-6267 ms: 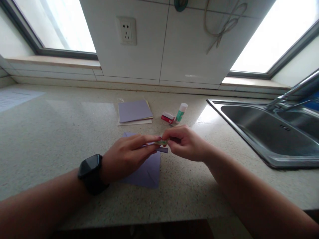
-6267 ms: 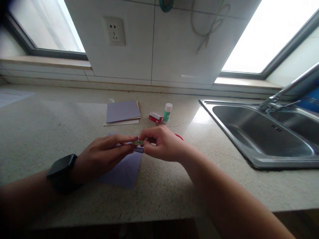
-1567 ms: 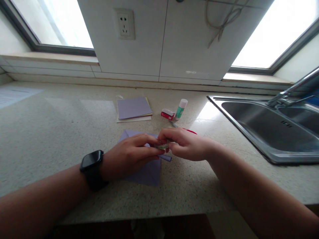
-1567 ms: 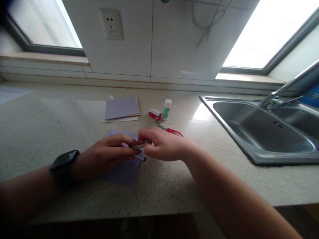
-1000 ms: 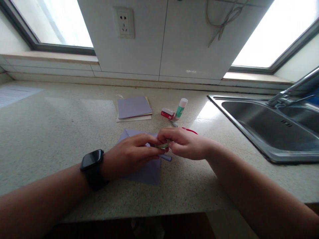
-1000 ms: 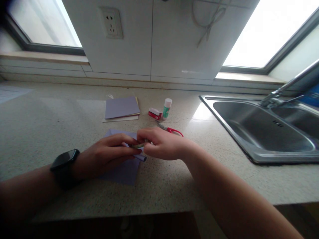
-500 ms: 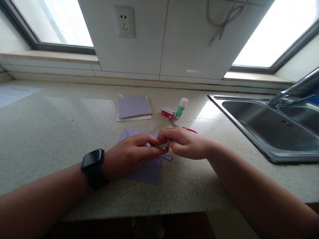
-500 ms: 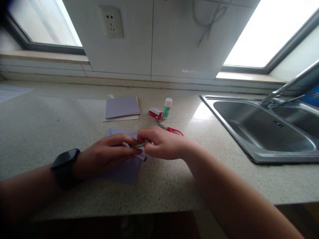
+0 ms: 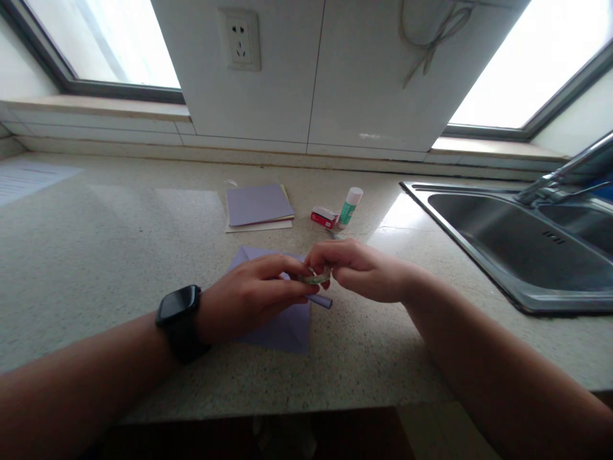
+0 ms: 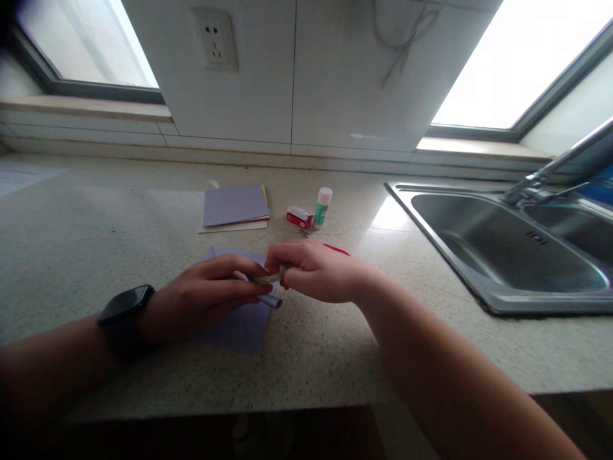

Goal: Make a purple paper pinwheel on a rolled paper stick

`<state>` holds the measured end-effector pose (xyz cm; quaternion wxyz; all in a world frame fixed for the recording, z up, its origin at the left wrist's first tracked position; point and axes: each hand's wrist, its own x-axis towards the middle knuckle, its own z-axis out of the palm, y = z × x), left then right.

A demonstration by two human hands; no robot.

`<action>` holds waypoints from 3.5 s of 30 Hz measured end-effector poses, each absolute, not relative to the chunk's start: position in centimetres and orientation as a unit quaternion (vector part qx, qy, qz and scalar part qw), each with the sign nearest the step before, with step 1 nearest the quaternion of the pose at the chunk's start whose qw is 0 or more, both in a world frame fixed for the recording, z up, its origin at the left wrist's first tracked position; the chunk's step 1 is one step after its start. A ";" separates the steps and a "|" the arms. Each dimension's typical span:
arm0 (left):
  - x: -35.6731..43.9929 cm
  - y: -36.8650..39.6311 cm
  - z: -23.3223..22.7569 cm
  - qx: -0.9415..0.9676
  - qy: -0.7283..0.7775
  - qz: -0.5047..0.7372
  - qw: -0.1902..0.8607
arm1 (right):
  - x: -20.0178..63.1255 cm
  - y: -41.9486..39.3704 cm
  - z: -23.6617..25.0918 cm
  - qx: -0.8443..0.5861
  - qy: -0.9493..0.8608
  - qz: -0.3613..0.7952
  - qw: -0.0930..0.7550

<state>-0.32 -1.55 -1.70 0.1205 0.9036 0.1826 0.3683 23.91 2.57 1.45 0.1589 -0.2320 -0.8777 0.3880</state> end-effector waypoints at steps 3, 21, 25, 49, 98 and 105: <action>-0.3 -1.6 -1.7 0.902 0.187 0.370 0.120 | 23.7 2.4 1.6 -0.235 -0.888 0.365 0.154; -0.3 -1.8 -1.5 0.907 0.176 0.356 0.138 | 23.5 2.3 1.6 -0.208 -0.875 0.411 0.148; -0.2 -1.8 -1.4 0.899 0.177 0.374 0.141 | 23.6 2.3 1.5 -0.205 -0.873 0.416 0.151; -0.6 -1.7 -1.9 0.892 0.226 0.387 0.061 | 23.8 3.0 0.1 -0.246 -0.813 0.449 0.278; -0.6 -1.7 -2.1 0.884 0.282 0.372 0.013 | 23.3 3.7 0.0 -0.374 -0.735 0.476 0.306; -0.5 -1.5 -1.3 0.833 0.299 0.443 0.145 | 23.7 4.2 -0.1 -0.285 -0.655 0.601 0.358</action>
